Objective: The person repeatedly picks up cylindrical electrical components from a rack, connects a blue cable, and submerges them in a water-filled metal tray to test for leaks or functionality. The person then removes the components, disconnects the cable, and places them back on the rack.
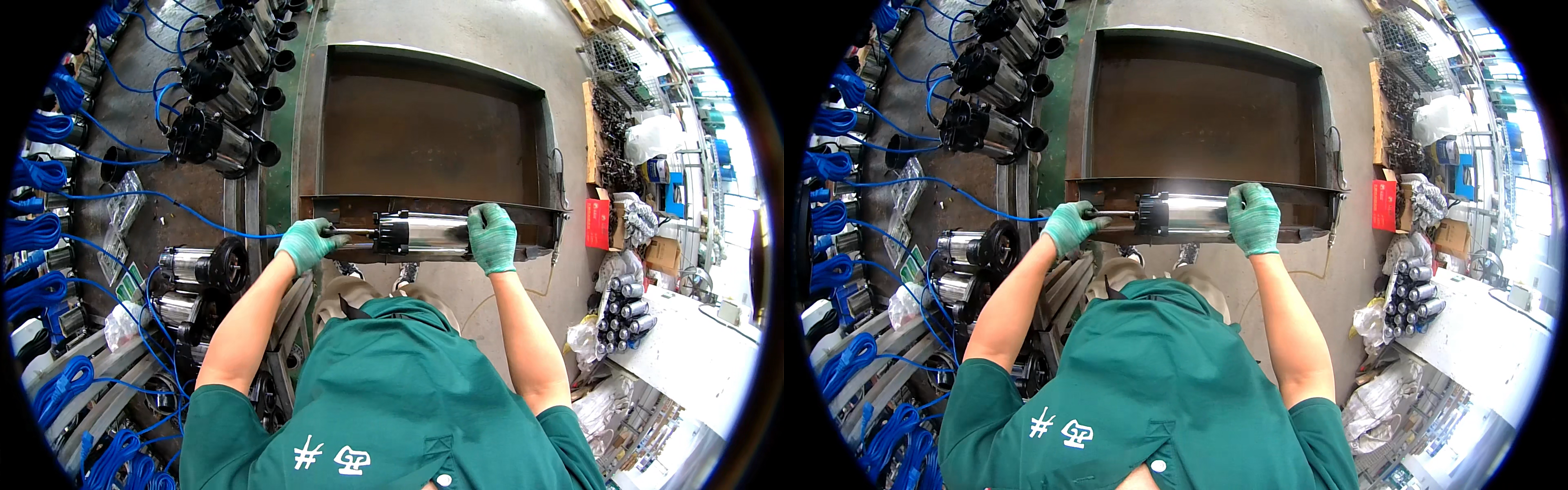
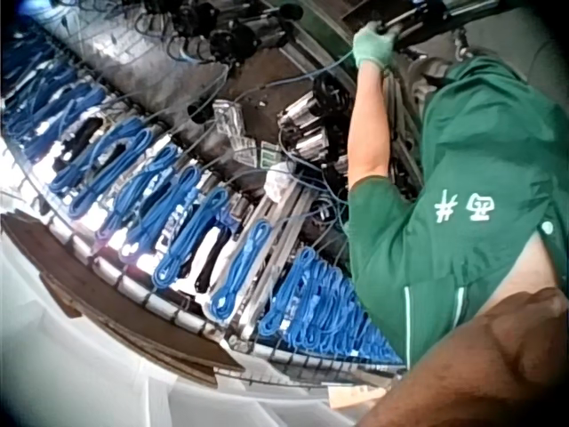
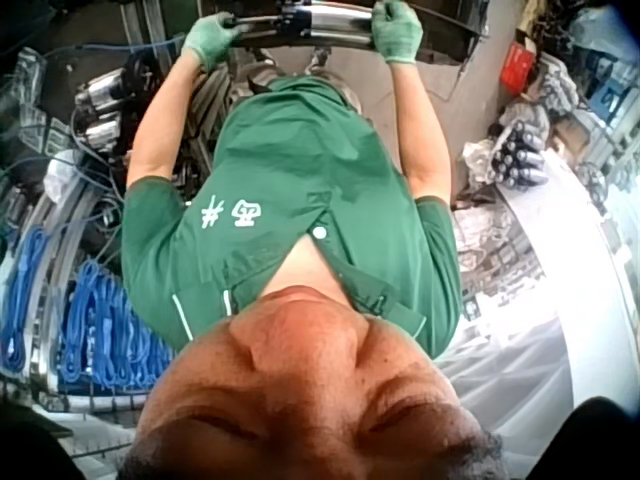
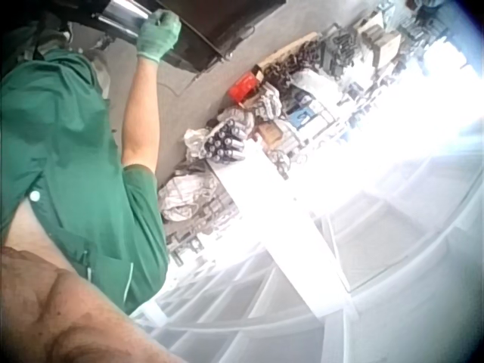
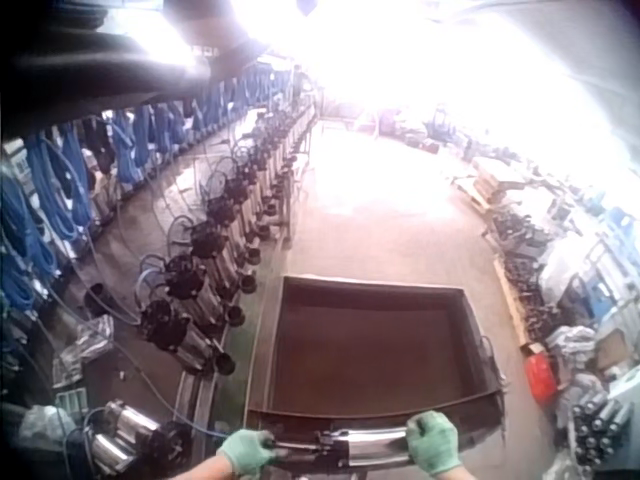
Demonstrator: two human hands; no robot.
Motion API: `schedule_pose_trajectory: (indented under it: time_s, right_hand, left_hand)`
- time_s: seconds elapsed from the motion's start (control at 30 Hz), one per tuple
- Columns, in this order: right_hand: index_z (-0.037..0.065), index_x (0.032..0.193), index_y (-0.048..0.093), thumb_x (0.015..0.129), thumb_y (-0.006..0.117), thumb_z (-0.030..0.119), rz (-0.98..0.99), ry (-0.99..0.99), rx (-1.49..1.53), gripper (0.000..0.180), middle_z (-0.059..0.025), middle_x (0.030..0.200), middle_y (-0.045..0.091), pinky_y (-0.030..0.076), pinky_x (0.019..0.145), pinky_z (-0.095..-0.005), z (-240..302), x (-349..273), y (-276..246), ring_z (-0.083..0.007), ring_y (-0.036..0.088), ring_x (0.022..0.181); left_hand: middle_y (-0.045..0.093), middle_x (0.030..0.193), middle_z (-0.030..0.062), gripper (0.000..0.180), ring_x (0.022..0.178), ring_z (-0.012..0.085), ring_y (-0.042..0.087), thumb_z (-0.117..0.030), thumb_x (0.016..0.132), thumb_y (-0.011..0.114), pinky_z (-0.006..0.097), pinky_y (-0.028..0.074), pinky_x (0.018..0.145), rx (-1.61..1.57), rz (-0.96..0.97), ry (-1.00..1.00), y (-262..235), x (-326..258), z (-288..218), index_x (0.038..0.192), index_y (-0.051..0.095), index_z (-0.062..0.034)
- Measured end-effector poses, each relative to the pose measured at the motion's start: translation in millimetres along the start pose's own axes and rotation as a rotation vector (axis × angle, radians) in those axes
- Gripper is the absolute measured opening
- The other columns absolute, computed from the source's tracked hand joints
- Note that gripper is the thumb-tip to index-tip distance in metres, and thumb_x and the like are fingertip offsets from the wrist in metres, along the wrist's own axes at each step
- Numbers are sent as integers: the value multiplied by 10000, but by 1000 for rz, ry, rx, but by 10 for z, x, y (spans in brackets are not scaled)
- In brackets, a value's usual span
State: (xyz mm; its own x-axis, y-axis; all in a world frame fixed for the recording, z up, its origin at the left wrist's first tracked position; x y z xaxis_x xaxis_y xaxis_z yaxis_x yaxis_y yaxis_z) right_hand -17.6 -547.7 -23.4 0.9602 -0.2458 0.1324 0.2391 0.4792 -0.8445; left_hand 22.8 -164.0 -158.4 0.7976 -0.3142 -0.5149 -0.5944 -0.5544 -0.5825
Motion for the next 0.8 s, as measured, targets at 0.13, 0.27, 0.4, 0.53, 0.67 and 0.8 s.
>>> schedule_pose_trajectory:
  time_s: [0.13, 0.27, 0.4, 0.53, 0.67, 0.8]
  right_hand:
    - [41, 904, 726, 963, 675, 199, -7, -10, 13, 177, -159, 902, 706, 546, 824, -472, 1, -10, -6, -370, 672, 883]
    - [41, 912, 726, 963, 676, 198, 18, 8, -8, 173, -157, 906, 708, 546, 826, -471, -6, 3, 11, -369, 674, 888]
    - [39, 902, 719, 962, 672, 191, -4, -11, -3, 170, -161, 904, 705, 546, 817, -475, -2, -7, 4, -373, 670, 881]
    - [38, 885, 714, 959, 670, 185, -4, -14, -4, 170, -161, 896, 703, 545, 806, -480, -16, 1, 2, -374, 666, 873]
    - [37, 873, 711, 956, 670, 180, 6, -15, -17, 170, -160, 888, 702, 544, 803, -484, 8, 6, 8, -374, 666, 872]
    - [37, 873, 711, 956, 671, 178, -11, -22, -7, 168, -158, 888, 701, 544, 806, -482, 24, 2, -3, -372, 666, 874]
  left_hand:
    - [752, 957, 58, 359, 617, 51, 561, -457, 1072, 612, 222, 414, 480, -894, 376, -459, 79, -232, -84, 1189, 664, -122]
    - [656, 959, -5, 278, 707, 72, 575, -170, 1009, 746, 257, 522, 649, -808, 227, 16, 88, -196, -85, 1242, 611, -103]
    - [673, 933, -8, 344, 800, 146, 641, -153, 982, 776, 313, 566, 785, -547, 10, 368, -13, -146, -93, 1260, 590, -74]
    - [736, 965, 155, 488, 871, 269, 712, -348, 910, 844, 392, 577, 838, -167, 242, 136, -133, -70, -188, 1207, 628, -27]
    - [701, 845, 179, 386, 753, 270, 636, -337, 900, 841, 403, 539, 749, 120, 380, 124, -151, 23, -389, 987, 675, 0]
    - [710, 842, 142, 335, 804, 371, 696, -361, 880, 819, 485, 548, 721, 441, -107, 485, -159, -104, -487, 896, 648, -74]
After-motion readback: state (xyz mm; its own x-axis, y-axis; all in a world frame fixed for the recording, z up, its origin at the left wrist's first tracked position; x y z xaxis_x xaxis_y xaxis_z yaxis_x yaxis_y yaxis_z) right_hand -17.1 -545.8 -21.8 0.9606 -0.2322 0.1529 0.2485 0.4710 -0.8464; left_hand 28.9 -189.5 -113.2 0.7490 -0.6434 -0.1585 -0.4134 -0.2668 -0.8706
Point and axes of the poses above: each hand's wrist, its own x-axis towards the middle knuckle, its own y-axis out of the palm, z = x × y, the point moved 8 cm from there along x, towards the middle knuckle
